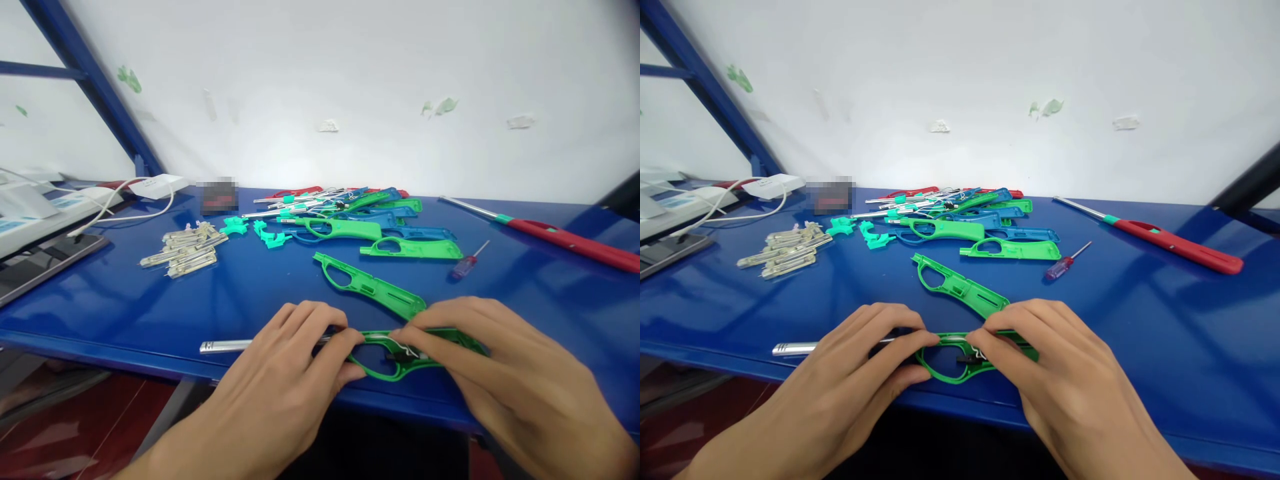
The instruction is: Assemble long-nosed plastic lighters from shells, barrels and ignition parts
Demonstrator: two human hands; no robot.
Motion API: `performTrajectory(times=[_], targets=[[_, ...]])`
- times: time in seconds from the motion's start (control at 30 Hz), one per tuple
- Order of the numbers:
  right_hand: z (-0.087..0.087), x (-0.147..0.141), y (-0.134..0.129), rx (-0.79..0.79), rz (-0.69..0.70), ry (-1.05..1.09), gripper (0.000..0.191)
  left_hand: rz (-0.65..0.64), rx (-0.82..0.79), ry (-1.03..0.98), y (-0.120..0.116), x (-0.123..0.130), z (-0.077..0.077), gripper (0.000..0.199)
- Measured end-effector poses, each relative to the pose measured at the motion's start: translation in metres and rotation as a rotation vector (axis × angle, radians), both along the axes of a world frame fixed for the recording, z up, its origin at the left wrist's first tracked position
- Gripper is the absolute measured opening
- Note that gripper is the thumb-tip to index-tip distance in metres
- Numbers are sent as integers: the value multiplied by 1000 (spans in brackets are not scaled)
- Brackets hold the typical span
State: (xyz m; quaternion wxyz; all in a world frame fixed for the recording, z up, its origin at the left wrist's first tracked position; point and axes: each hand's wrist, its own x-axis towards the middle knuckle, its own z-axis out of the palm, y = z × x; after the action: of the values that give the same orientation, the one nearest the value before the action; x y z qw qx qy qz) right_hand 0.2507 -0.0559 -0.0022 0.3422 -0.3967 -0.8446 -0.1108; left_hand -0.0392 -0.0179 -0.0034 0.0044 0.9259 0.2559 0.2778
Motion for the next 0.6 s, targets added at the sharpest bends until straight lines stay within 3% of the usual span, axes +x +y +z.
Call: performTrajectory(times=[0.6], targets=[[1,-2,-2,-27,-40,11,40,-14,56,1,3,-1,0,20]])
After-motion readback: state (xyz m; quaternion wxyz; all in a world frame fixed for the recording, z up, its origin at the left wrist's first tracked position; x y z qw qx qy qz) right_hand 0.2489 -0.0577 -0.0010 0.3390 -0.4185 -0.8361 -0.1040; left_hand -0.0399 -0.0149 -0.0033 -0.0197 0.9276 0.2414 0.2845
